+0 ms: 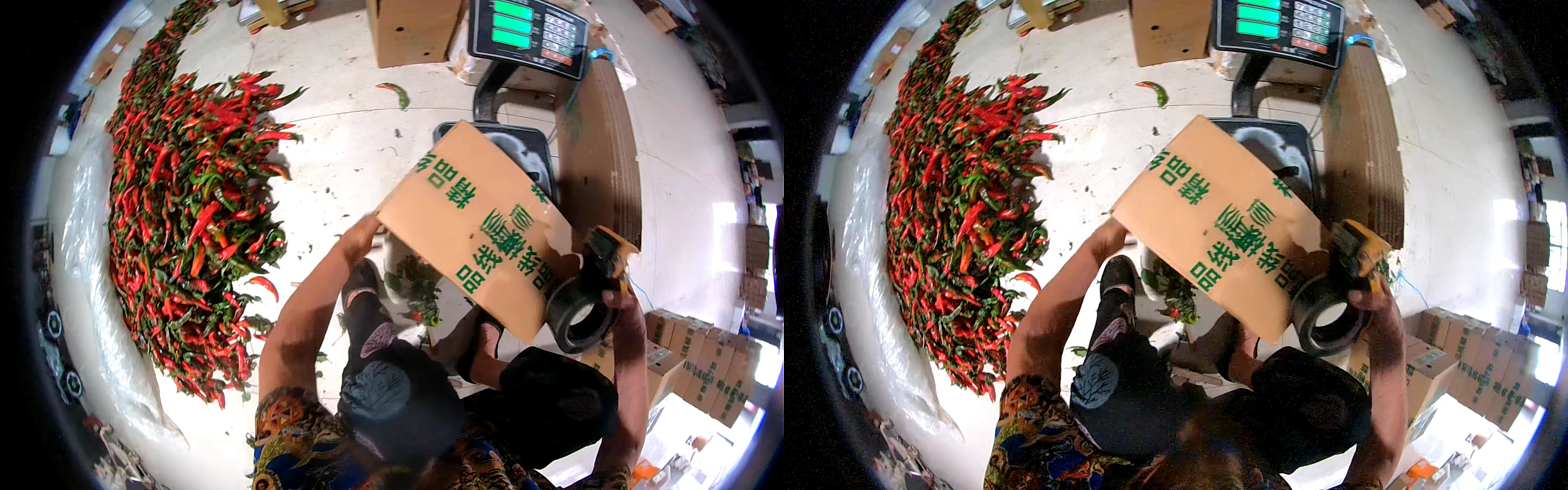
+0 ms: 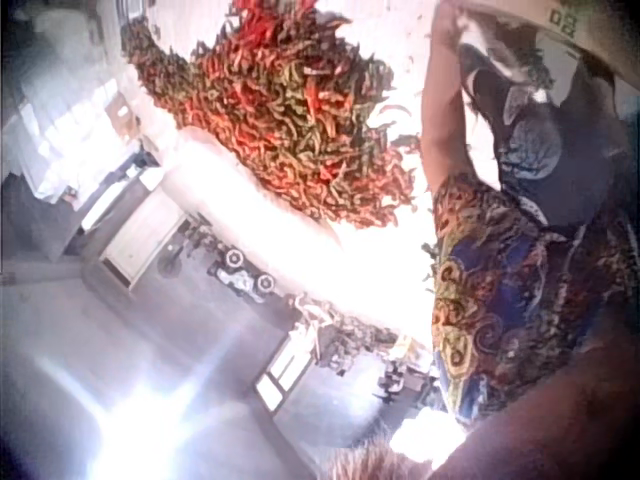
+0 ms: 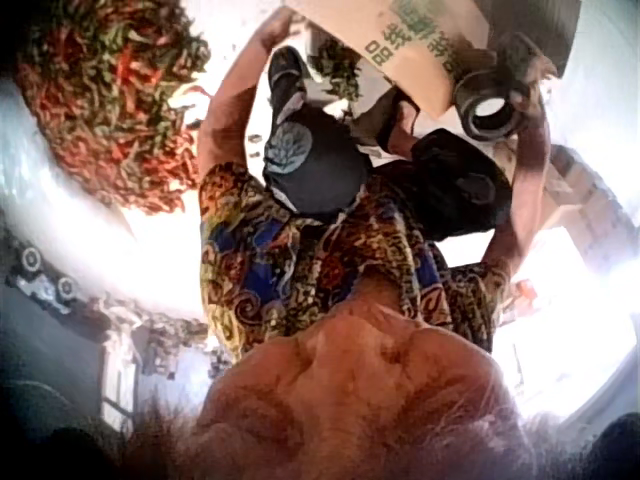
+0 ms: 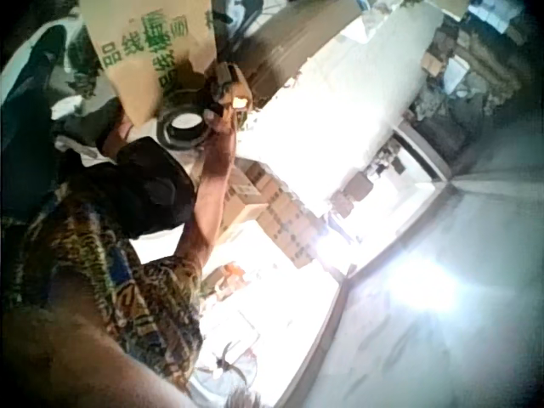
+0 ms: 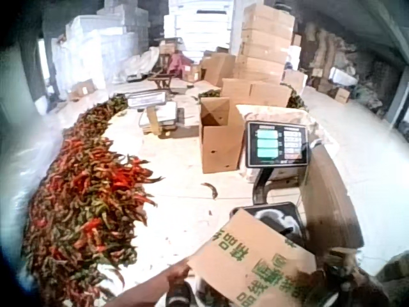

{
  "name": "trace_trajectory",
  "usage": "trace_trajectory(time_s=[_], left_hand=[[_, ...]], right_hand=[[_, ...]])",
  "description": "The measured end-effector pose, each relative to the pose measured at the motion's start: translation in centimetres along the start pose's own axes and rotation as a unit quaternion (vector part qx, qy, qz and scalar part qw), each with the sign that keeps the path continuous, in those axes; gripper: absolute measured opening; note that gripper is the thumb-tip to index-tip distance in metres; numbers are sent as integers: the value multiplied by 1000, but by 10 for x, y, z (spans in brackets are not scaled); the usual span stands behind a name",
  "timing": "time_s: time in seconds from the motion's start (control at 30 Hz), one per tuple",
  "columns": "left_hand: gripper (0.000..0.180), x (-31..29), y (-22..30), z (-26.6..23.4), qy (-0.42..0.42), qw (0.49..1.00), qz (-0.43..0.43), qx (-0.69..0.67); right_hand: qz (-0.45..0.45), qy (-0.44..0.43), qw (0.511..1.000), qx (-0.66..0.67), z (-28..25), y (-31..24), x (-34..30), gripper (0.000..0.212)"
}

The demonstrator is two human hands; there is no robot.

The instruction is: The person sorts red chili peppers by hand from a large pile on the floor into a cardboard box, then seals the box with a tape dispenser and places it on a stack of other boxes.

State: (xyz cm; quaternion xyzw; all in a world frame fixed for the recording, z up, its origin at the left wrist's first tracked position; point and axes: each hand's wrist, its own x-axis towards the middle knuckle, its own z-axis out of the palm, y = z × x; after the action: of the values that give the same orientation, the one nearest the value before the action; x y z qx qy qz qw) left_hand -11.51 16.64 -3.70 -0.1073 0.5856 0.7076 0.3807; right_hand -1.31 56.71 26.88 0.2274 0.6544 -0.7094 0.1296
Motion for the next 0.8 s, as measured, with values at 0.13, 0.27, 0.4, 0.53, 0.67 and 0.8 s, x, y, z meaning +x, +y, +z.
trace_trajectory(time_s=[0.13, 0.27, 0.4, 0.53, 0.67, 0.8], left_hand=[[57, 0, 22, 64, -46, 943, -39, -328], [50, -15, 77, 53, -43, 930, 76, -357], [45, 2, 130, -10, -16, 939, 169, -300], [52, -14, 236, 60, -20, 991, 122, -56], [58, -31, 250, 146, 87, 978, 144, 120], [50, -62, 246, 180, 54, 971, 192, 136]], right_hand=[[45, 48, 997, -30, -18, -6, -6, 74], [29, -17, 999, 2, -2, -12, -1, 68], [32, -85, 994, 53, -14, 2, 13, 72], [59, -127, 984, -112, -43, 7, -10, 61], [-19, -97, 995, 12, -56, 15, -36, 80], [-42, -54, 997, 39, -44, -17, -66, 92]])
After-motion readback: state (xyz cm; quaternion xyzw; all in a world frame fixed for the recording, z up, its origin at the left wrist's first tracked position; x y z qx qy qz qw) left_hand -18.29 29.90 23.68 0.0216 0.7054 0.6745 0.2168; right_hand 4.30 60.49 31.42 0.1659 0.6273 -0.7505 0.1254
